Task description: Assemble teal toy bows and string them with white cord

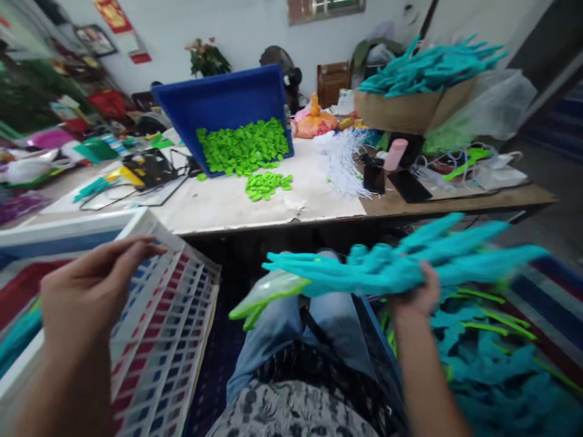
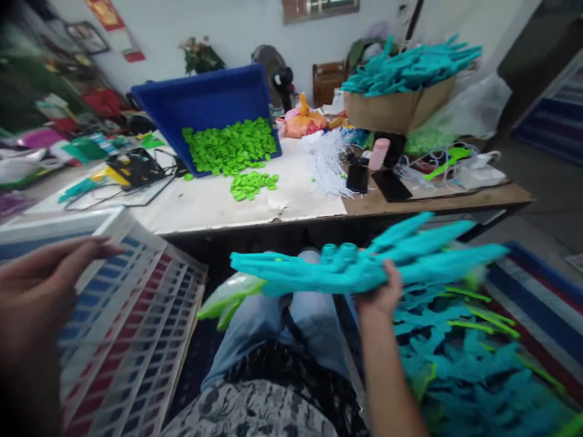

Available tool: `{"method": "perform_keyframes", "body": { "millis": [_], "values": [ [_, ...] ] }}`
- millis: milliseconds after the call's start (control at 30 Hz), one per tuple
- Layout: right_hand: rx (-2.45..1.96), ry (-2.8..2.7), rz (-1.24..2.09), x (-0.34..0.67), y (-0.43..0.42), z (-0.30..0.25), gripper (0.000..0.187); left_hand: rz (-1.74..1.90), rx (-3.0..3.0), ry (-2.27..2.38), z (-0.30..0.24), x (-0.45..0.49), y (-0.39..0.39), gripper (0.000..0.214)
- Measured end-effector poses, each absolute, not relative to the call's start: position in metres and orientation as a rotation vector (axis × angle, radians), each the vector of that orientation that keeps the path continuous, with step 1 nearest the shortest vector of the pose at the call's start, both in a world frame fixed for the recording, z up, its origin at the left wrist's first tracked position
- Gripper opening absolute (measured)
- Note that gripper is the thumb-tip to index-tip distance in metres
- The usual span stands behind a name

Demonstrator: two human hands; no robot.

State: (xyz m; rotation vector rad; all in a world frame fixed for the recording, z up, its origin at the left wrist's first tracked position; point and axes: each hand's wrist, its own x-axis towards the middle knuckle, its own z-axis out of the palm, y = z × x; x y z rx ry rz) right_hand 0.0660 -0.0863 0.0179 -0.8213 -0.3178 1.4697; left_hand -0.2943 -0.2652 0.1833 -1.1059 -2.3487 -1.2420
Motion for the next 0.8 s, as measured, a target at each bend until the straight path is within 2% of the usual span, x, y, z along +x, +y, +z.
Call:
{"method": "perform_keyframes", "body": {
  "millis": [100, 200, 300, 400, 533, 700, 800],
  "values": [
    [-0.909, -0.134, 1.666, -0.044, -0.1, -0.006, 0.019, -1.341, -1.446, -2.435, 0.184, -0.296, -0.252, 0.031],
    [-1.024, -0.071, 1.731, -0.105, -0.114, -0.034, 0.021, -1.209, -1.977, -2.55, 0.15, -0.299, -0.211, 0.034],
    [-1.062, -0.109, 1.779, -0.109, -0.133, -0.048, 0.024, -0.856, -2.268, -2.722, 0.093, -0.299, -0.164, 0.042],
    [-1.087, -0.17, 1.832, -0.086, -0.159, -0.052, 0.035, -0.317, -2.386, -2.832, 0.037, -0.284, -0.141, 0.056],
    [-1.275, -0.175, 1.807, -0.064, -0.194, -0.061, 0.048, 0.209, -2.423, -2.63, -0.016, -0.25, -0.153, 0.083],
    [-1.235, -0.466, 2.254, -0.035, -0.223, -0.062, 0.059, 0.143, -2.285, -2.461, -0.048, -0.235, -0.161, 0.061],
    [-1.27, -1.116, 2.447, -0.008, -0.222, -0.033, 0.053, -0.017, -2.359, -2.442, -0.055, -0.236, -0.151, 0.064]
  ]
}}
